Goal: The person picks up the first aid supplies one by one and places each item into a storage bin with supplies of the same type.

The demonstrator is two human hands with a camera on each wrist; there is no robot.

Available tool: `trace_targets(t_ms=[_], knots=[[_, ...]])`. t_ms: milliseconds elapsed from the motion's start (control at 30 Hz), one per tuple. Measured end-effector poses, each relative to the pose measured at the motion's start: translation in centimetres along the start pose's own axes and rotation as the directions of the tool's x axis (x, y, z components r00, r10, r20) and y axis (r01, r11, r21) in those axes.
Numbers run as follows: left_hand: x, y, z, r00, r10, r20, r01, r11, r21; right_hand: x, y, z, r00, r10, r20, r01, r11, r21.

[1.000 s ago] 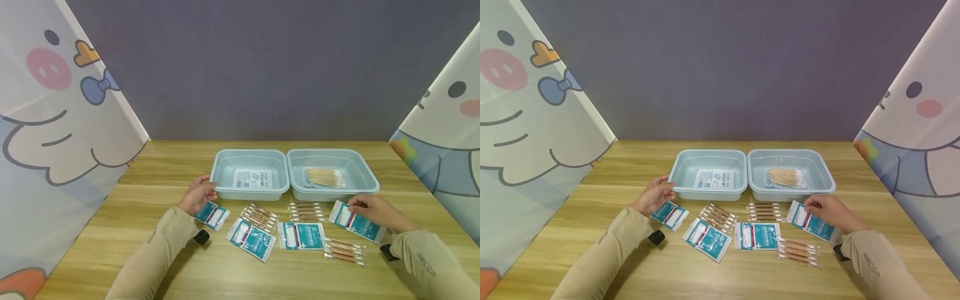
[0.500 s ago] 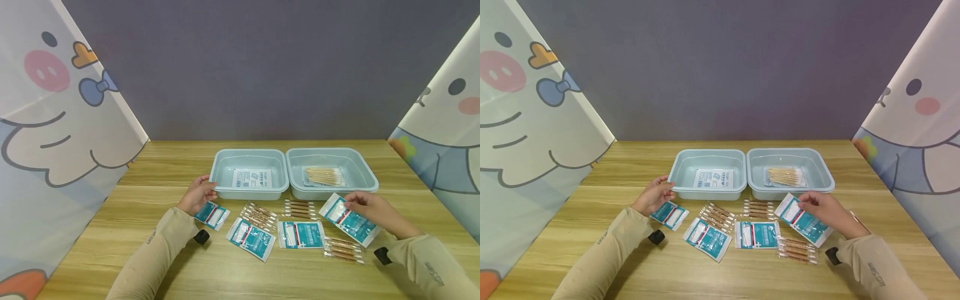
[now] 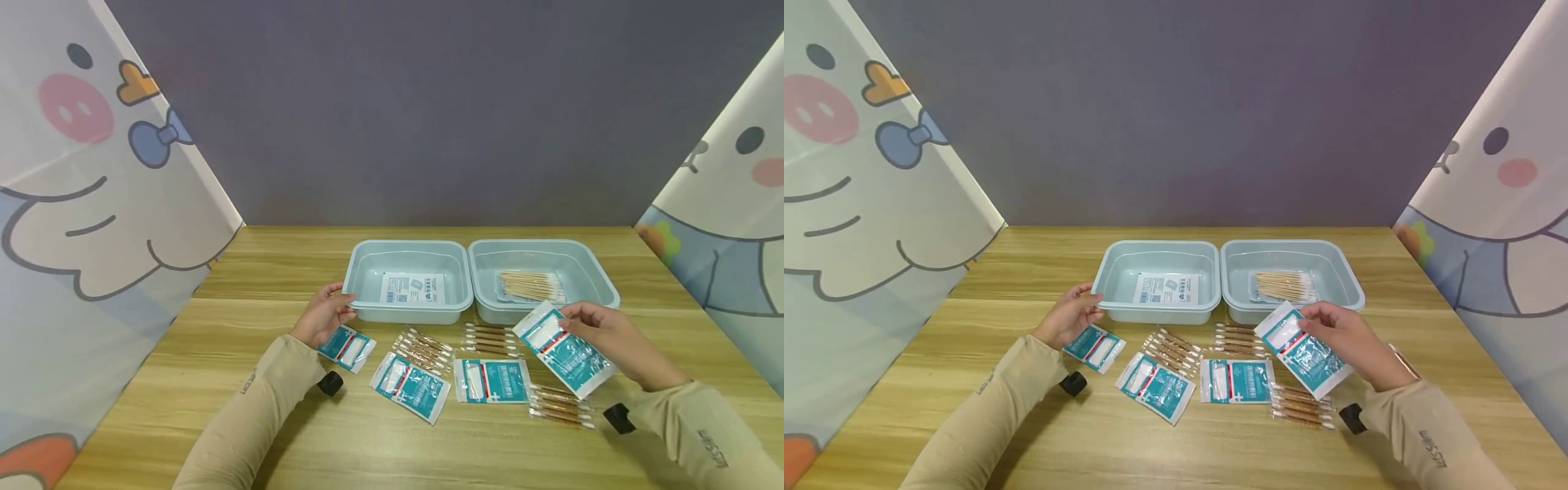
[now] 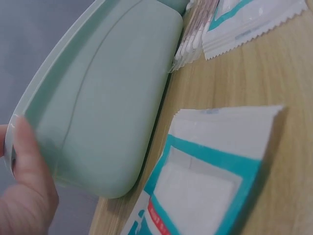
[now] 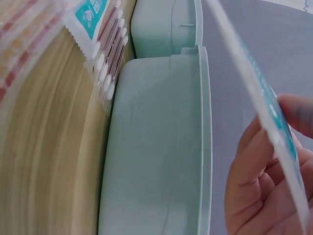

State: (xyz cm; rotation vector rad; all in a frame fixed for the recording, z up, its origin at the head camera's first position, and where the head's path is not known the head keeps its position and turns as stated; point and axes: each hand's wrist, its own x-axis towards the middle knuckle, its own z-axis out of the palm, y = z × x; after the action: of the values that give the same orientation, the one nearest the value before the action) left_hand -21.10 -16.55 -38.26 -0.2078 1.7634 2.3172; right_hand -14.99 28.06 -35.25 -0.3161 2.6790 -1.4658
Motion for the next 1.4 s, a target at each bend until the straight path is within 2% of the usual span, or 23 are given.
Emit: trace_targets(t_ms=[267,533,967,1400], knots=[[0.1,-0.2,-0.1,1.000,0.008,0.010,-0.008,0.999,-0.040,0.5,-0.6,0.3,1.000,0.012,-0.010,-0.012,1.000,-0.017],[0.1,-0.2,0.2,1.000,0.010,-0.001,-0.011,0.999,-0.051,0.9,-0.7,0.7,1.000,0.013,-0.021,-0.013,1.000,0.016],[0.1,0.0,0.2,1.000,-0.004,-0.009,0.003,0.998,-0.058,2.2,-1.9,1.3,0.999,0.043,0.027,-0.042,0.998,-0.035],[0.0,0.0,0.1,1.000,-0.008,-0.001,0.008,0.997,-0.078,3.5,-3.4,1.5,0.997,0.058,0.043,-0.059,0.998,0.031]])
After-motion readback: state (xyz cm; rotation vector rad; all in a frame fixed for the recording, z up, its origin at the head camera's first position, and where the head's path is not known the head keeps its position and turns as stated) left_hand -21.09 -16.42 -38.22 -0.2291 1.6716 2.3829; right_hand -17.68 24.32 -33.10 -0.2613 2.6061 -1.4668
